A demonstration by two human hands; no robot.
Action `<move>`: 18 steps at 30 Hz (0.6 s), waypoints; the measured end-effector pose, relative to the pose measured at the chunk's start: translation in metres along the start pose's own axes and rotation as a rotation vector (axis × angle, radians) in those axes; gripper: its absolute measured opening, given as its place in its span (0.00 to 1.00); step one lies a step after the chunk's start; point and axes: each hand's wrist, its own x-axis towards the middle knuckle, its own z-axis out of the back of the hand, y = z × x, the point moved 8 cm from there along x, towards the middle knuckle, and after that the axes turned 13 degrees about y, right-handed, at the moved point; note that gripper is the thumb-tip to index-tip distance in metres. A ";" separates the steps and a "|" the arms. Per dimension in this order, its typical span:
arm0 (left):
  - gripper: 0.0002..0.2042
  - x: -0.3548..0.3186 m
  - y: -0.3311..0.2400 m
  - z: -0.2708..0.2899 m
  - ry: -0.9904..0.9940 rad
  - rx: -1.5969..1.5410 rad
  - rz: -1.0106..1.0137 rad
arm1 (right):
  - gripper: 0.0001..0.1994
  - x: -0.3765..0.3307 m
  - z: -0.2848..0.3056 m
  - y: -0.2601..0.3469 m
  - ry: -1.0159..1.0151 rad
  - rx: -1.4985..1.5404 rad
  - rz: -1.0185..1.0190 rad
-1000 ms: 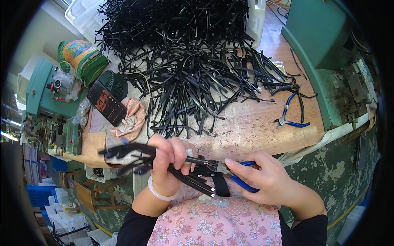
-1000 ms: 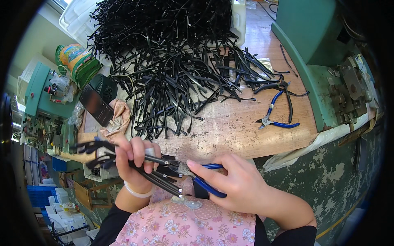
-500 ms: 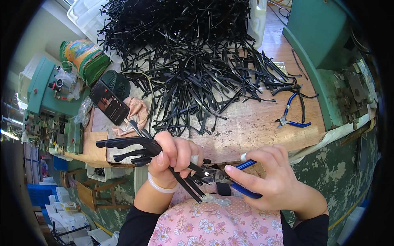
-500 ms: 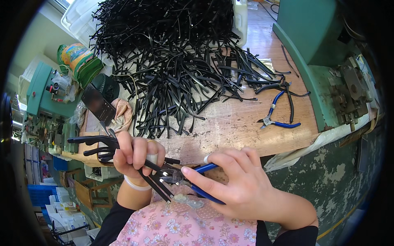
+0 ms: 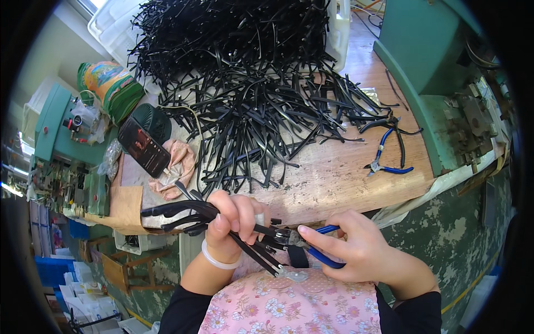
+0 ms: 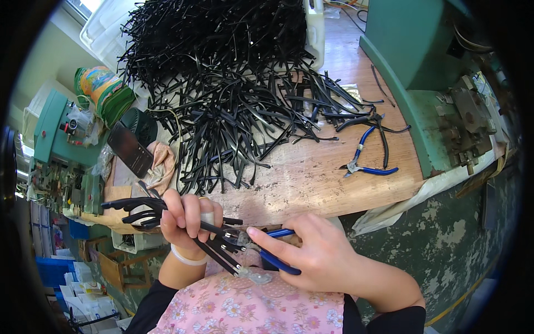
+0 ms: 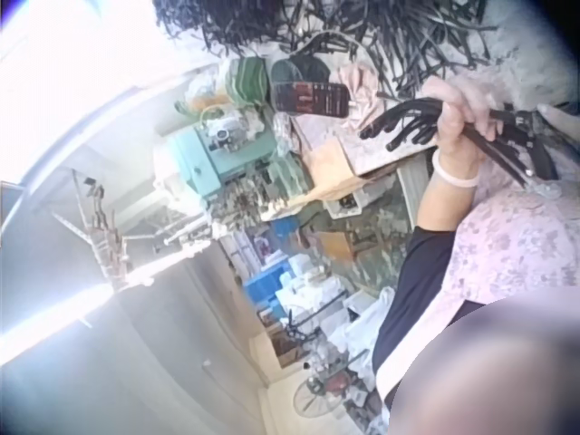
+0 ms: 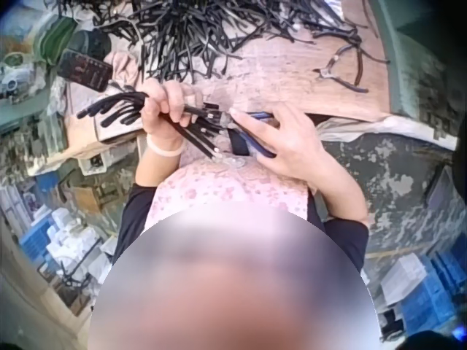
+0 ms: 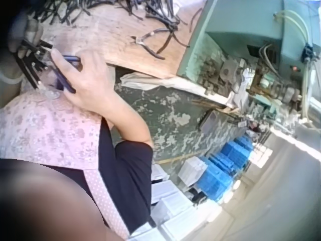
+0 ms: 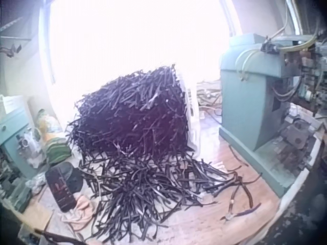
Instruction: The person repeatedly picks up black cables from a pile on a workbench and uses blue-handled pliers to cut off the ends. The cut pieces are dropped back onto the table, and the process continues with the next cable.
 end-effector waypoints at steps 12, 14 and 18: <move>0.09 0.059 0.050 0.046 -0.190 0.886 0.911 | 0.38 -0.027 -0.013 -0.023 -0.182 0.515 0.062; 0.13 0.083 0.074 0.038 0.242 1.828 0.729 | 0.38 -0.024 -0.011 -0.019 -0.153 0.462 0.083; 0.12 0.086 0.103 0.046 0.373 1.966 0.774 | 0.38 -0.025 -0.007 -0.015 -0.141 0.427 0.058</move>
